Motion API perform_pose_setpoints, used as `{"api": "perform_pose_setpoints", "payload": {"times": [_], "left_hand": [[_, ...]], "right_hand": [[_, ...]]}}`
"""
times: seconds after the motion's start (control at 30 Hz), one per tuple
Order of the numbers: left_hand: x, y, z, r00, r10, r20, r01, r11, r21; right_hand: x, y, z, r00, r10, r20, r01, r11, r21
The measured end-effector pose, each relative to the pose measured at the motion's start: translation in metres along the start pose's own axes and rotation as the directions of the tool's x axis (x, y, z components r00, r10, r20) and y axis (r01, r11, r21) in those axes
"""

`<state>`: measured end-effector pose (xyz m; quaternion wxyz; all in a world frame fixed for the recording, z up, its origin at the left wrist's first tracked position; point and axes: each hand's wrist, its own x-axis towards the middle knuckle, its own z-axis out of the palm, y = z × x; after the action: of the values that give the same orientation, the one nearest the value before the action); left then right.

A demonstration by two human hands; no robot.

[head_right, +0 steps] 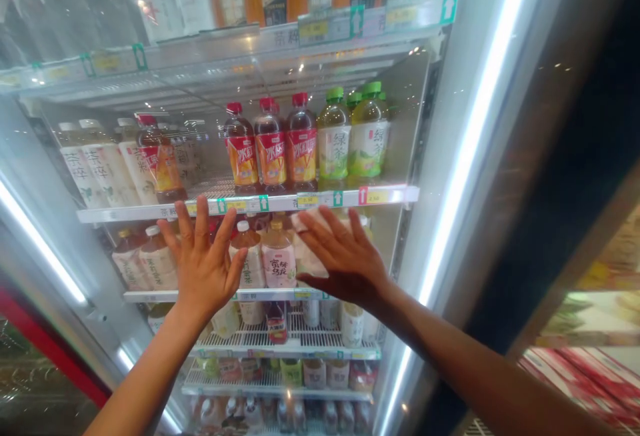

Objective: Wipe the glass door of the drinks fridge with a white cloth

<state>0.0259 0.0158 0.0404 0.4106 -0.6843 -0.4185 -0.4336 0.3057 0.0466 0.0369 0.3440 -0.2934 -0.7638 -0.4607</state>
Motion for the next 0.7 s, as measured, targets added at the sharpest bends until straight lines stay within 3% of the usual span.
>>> {"api": "perform_pose_setpoints", "payload": {"times": [0.1,0.13,0.27,0.3,0.43,0.47,0.53,0.6,0.63,0.7], "left_hand": [[-0.005,-0.012,-0.006,1.000,-0.008,-0.005,0.008,1.000,0.016],[-0.007,-0.017,-0.008,1.000,-0.012,-0.004,0.012,1.000,0.019],[-0.016,-0.042,-0.018,0.999,-0.037,0.000,0.037,0.999,0.025],[-0.019,-0.049,-0.020,0.999,-0.042,-0.002,0.042,0.999,0.029],[-0.029,-0.084,-0.032,0.999,-0.039,-0.008,0.039,0.998,0.048],[-0.032,-0.093,-0.035,0.999,-0.038,-0.010,0.039,0.998,0.051],[-0.037,-0.113,-0.042,0.999,-0.039,-0.013,0.039,0.998,0.057],[-0.041,-0.133,-0.048,0.999,-0.038,-0.010,0.039,0.997,0.065],[-0.044,-0.144,-0.051,0.999,-0.039,-0.009,0.039,0.997,0.069],[-0.050,-0.164,-0.056,0.999,-0.041,-0.003,0.041,0.996,0.076]], "right_hand": [[0.017,-0.015,0.004,0.972,0.222,-0.077,-0.224,0.975,-0.008],[0.024,-0.022,0.005,0.972,0.222,-0.077,-0.223,0.975,0.003],[0.051,-0.054,0.013,0.997,-0.067,-0.025,0.068,0.996,0.059],[0.060,-0.059,0.015,0.997,-0.069,-0.038,0.071,0.996,0.061],[0.099,-0.081,0.024,0.974,0.198,-0.110,-0.192,0.980,0.059],[0.109,-0.090,0.027,0.981,0.168,-0.098,-0.163,0.985,0.055],[0.128,-0.109,0.033,0.997,-0.039,-0.070,0.042,0.998,0.036],[0.146,-0.128,0.038,0.980,-0.192,-0.047,0.193,0.981,0.017],[0.155,-0.136,0.040,0.983,-0.177,-0.056,0.177,0.984,0.009],[0.172,-0.151,0.044,0.995,-0.035,-0.096,0.036,0.999,0.011]]}}
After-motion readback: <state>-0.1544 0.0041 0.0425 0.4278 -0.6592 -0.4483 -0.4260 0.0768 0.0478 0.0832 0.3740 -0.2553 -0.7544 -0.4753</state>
